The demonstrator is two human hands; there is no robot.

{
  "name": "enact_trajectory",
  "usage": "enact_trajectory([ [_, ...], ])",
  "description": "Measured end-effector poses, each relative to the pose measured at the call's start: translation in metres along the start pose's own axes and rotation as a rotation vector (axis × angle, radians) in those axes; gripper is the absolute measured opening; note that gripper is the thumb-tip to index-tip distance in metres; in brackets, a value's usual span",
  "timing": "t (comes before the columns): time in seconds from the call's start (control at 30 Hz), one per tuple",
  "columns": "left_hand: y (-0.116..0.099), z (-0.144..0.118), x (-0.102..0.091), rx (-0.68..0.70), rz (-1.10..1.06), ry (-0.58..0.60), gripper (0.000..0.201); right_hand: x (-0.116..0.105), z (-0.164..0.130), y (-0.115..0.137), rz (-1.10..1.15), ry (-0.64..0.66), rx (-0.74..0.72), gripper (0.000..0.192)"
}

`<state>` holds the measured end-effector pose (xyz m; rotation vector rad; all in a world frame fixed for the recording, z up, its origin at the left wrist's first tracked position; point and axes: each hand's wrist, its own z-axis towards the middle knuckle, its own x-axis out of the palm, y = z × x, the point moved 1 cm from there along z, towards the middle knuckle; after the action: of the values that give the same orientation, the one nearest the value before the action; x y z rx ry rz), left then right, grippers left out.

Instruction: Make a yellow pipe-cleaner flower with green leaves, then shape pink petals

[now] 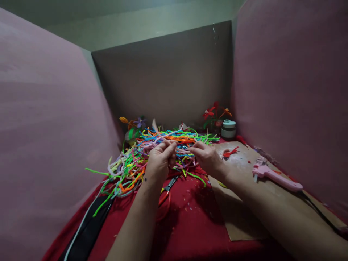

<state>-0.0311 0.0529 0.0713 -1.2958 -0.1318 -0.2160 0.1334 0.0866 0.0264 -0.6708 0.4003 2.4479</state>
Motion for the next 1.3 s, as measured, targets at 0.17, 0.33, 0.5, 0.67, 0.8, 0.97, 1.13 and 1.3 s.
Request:
enact_trajectory([
  [0.17, 0.014, 0.006, -0.010, 0.040, -0.136, -0.186, 0.026, -0.002, -0.010, 0.004, 0.051, -0.123, 0.123, 0.027],
  [0.33, 0.034, 0.002, -0.007, 0.058, -0.192, -0.202, 0.026, 0.003, -0.009, 0.023, 0.802, 0.003, 0.671, 0.020],
  [0.5, 0.045, -0.008, 0.001, -0.026, -0.116, -0.075, 0.022, 0.012, -0.005, 0.021, 1.537, -0.142, 1.051, 0.017],
  [0.67, 0.047, -0.012, 0.003, -0.051, 0.022, -0.020, 0.020, 0.007, -0.008, 0.013, 1.717, -0.189, 1.092, 0.011],
  [0.8, 0.048, -0.012, 0.005, -0.091, -0.020, 0.018, 0.020, 0.012, -0.014, 0.016, 1.532, -0.079, 1.060, 0.022],
  [0.97, 0.048, -0.011, 0.009, -0.151, -0.118, 0.002, 0.025, 0.018, -0.018, 0.024, 1.293, 0.044, 0.990, 0.031],
  [1.13, 0.051, -0.010, 0.010, -0.111, -0.073, 0.018, 0.030, 0.013, -0.018, 0.028, 1.079, 0.167, 0.908, 0.033],
  [1.3, 0.052, -0.011, 0.009, -0.076, -0.005, 0.028, 0.024, 0.013, -0.020, 0.030, 1.008, 0.357, 0.868, 0.032],
])
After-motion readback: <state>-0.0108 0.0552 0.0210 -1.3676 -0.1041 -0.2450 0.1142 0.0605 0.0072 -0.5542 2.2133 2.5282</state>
